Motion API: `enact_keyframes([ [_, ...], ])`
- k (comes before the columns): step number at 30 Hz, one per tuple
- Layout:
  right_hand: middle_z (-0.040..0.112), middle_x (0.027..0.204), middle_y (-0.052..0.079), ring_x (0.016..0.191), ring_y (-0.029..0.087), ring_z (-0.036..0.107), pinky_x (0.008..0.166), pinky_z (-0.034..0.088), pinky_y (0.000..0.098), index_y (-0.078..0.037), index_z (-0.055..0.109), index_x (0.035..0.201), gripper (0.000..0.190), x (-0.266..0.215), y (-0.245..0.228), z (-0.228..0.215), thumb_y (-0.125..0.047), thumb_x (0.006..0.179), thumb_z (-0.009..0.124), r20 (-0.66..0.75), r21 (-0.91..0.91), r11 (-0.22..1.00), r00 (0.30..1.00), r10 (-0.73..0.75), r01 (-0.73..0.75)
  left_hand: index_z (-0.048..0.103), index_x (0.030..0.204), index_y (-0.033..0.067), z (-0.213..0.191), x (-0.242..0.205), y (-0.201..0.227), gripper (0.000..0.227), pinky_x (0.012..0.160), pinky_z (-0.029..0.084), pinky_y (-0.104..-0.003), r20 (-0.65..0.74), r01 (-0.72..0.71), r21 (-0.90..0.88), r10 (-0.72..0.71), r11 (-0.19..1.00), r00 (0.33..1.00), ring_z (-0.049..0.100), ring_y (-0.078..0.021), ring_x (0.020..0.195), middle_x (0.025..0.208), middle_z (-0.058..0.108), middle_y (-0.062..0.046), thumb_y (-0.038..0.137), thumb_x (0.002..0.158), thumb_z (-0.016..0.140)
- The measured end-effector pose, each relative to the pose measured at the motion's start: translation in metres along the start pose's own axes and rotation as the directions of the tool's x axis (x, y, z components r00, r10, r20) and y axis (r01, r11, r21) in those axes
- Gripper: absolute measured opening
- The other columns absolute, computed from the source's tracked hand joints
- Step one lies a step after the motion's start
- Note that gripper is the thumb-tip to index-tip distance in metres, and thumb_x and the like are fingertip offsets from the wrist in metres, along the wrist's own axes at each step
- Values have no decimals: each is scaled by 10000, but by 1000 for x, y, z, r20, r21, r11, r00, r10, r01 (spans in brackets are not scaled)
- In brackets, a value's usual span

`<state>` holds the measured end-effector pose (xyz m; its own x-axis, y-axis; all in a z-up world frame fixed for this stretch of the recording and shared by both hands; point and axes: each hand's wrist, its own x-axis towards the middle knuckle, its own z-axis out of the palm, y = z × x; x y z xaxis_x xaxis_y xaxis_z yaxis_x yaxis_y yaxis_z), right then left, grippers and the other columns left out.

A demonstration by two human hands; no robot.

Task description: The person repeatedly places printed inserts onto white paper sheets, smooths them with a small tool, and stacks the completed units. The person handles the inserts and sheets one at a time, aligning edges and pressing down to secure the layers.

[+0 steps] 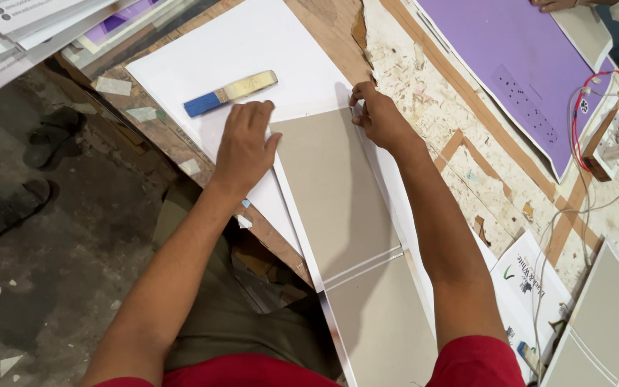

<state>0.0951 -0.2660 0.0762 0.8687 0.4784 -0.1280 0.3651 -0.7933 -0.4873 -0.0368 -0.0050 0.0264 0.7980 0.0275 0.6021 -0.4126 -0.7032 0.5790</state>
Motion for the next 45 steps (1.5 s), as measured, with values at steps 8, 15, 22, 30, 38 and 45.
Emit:
enact_keyframes([
  [8, 684, 1139, 85, 794, 180, 619, 722, 527, 354, -14, 499, 1246, 411, 1, 0, 1, 162, 884, 582, 4, 8, 1000, 1000, 16, -16, 518, 1323, -68, 4, 4, -4, 577, 805, 513, -432, 146, 310, -114, -293, 944, 945, 602, -364, 960, 1020, 645, -251, 26, 830, 803],
  [15, 690, 1131, 79, 811, 184, 605, 734, 520, 352, -19, 494, 1221, 414, 5, 2, 0, 124, 870, 660, -3, 21, 1000, 1000, -6, 6, 502, 1324, -191, 21, -3, 1, 586, 843, 502, -433, 84, 239, 45, -242, 970, 967, 552, -353, 929, 902, 662, -243, -6, 838, 773],
  [22, 691, 1154, 65, 799, 186, 597, 719, 531, 353, -30, 498, 1240, 420, 8, 21, 6, 139, 881, 635, 0, 31, 999, 1000, 16, -16, 573, 1210, -100, 30, -7, 7, 347, 882, 476, -454, 145, 401, 130, -418, 907, 897, 532, -307, 941, 838, 671, -200, 36, 941, 744],
  [30, 709, 1289, 107, 958, 138, 647, 885, 576, 294, -63, 481, 1430, 690, 2, 47, 34, 86, 832, 794, -288, 331, 937, 957, -7, 107, 458, 1453, -74, 9, -12, 14, 710, 1052, 453, -474, -135, 317, -139, -336, 938, 932, 538, -429, 1234, 1356, 579, -278, -30, 822, 780],
  [38, 609, 1389, 132, 995, 202, 671, 845, 569, 306, -97, 392, 1521, 741, 12, 36, 39, 84, 850, 647, -161, 355, 905, 938, 307, -235, 259, 1554, -42, 28, -1, 6, 871, 1062, 473, -448, 114, 668, -204, -660, 716, 742, 494, -421, 1287, 1380, 497, -283, -66, 834, 750],
  [45, 636, 1340, 178, 1223, 243, 566, 1002, 511, 278, -11, 456, 1558, 706, 24, 60, 28, 141, 876, 553, 62, 904, 407, 982, 177, -130, 320, 1524, -13, 32, -6, -8, 864, 924, 563, -389, 0, 524, -319, -553, 790, 833, 555, -399, 1259, 1413, 494, -291, -88, 794, 777],
])
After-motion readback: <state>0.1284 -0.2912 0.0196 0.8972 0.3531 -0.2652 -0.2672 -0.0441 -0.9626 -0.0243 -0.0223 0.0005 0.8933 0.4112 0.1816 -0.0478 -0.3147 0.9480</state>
